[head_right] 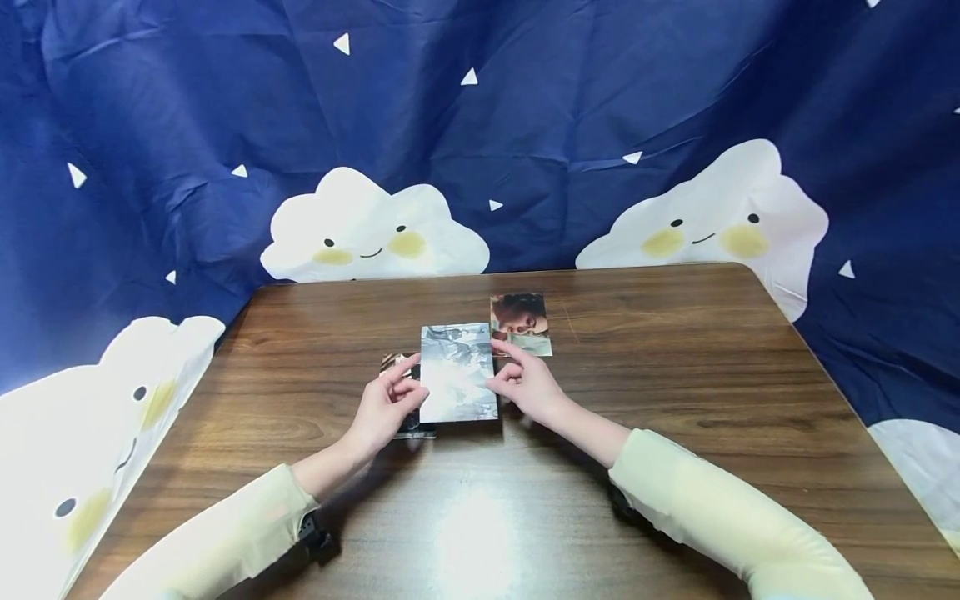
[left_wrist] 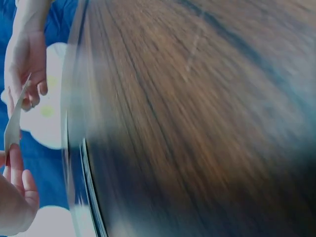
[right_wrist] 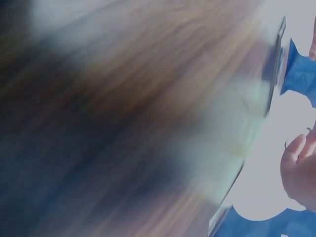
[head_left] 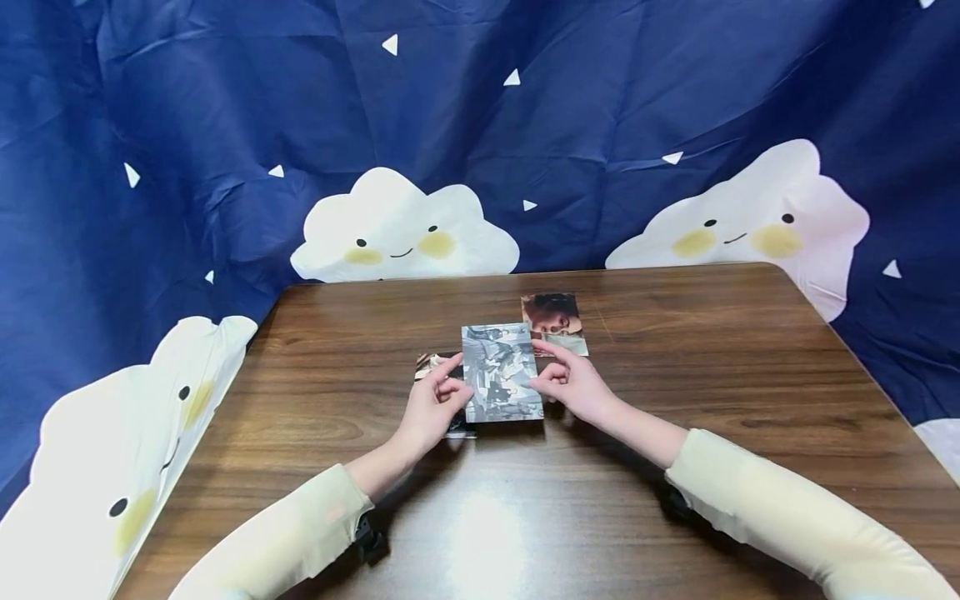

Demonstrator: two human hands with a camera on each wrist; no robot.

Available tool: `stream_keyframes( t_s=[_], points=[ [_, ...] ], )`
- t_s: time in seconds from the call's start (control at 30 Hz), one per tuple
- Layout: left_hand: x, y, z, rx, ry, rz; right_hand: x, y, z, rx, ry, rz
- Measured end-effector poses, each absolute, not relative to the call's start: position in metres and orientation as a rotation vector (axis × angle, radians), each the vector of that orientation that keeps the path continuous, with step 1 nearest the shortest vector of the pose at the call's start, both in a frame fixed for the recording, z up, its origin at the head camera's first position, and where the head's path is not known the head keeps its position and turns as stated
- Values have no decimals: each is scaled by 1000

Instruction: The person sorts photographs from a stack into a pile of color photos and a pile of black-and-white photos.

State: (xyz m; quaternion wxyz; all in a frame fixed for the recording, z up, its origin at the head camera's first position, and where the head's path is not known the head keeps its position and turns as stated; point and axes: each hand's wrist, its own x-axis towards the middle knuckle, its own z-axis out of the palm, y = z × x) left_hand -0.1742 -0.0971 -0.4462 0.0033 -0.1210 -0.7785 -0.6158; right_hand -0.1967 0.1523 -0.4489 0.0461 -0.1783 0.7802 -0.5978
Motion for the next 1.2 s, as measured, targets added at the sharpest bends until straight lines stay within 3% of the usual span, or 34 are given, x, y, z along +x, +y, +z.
stream_keyframes(
  t_s=[0.23, 0.6, 1.2],
  points=[
    [-164, -70, -426, -501, -2567, -1886, -186, 185, -444, -581, 2381, -1782],
    [-174, -40, -464, -655, -2668, -1843, -168, 223, -455, -506, 2418, -1681],
    [-174, -20, -474, -665, -3045, -1235, -160, 237, -469, -491, 2504, -1489]
  ],
)
